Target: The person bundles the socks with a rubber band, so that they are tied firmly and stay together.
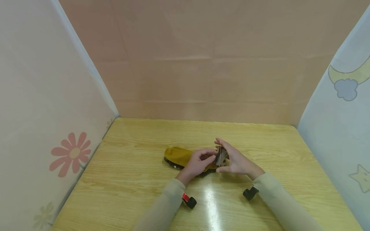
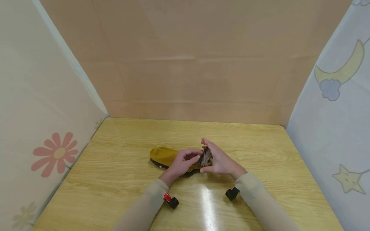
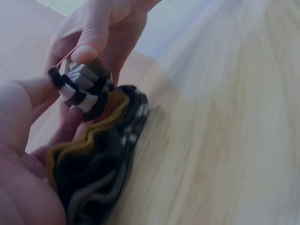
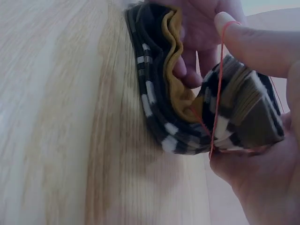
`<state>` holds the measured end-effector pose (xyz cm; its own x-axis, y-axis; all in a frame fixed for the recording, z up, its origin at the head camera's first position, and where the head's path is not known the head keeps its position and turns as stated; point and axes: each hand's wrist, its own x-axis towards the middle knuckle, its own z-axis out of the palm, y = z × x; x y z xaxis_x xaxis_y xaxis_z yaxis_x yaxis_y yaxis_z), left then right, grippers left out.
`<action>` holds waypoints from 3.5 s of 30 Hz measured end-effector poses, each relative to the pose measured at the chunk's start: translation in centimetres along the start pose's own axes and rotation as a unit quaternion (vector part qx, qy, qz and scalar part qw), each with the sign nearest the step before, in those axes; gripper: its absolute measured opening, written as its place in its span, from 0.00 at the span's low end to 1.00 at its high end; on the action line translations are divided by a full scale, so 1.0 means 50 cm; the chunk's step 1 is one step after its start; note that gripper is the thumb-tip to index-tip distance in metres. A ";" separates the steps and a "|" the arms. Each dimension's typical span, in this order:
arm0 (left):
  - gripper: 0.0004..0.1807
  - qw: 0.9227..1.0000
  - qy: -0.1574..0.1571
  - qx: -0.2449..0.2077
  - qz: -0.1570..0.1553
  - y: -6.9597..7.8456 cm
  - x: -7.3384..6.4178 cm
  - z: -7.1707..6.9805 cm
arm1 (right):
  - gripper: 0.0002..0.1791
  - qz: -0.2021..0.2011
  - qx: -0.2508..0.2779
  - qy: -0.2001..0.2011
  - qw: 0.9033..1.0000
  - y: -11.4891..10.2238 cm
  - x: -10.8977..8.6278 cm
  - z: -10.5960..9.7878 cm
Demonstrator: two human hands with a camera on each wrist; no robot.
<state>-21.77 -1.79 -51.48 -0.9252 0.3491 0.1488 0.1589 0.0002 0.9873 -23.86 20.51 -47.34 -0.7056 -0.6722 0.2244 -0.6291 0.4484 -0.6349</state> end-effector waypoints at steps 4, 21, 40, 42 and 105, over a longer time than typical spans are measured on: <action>0.12 0.998 0.008 0.065 -0.010 0.008 0.004 0.015 | 0.68 -0.003 0.004 -0.007 1.000 -0.007 -0.003 -0.005; 0.08 0.959 0.036 0.274 -0.068 0.023 0.020 0.060 | 0.60 0.038 -0.140 -0.070 0.987 -0.040 0.001 -0.029; 0.10 0.994 -0.011 0.086 -0.071 0.006 0.017 0.037 | 0.30 0.043 -0.105 -0.007 0.994 0.041 -0.011 -0.013; 0.09 0.994 -0.011 0.081 -0.073 0.006 0.017 0.036 | 0.29 0.047 -0.097 -0.006 0.994 0.045 -0.013 -0.015; 0.21 0.871 -0.022 0.488 0.052 0.038 -0.133 -0.240 | 0.17 0.112 -0.139 0.021 0.984 0.075 -0.011 -0.034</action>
<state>-19.45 -15.34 -49.94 -0.8781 0.4297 0.2105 0.4774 0.7562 0.4476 -26.39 23.59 -48.59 -0.8456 -0.5164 0.1355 -0.5174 0.7300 -0.4466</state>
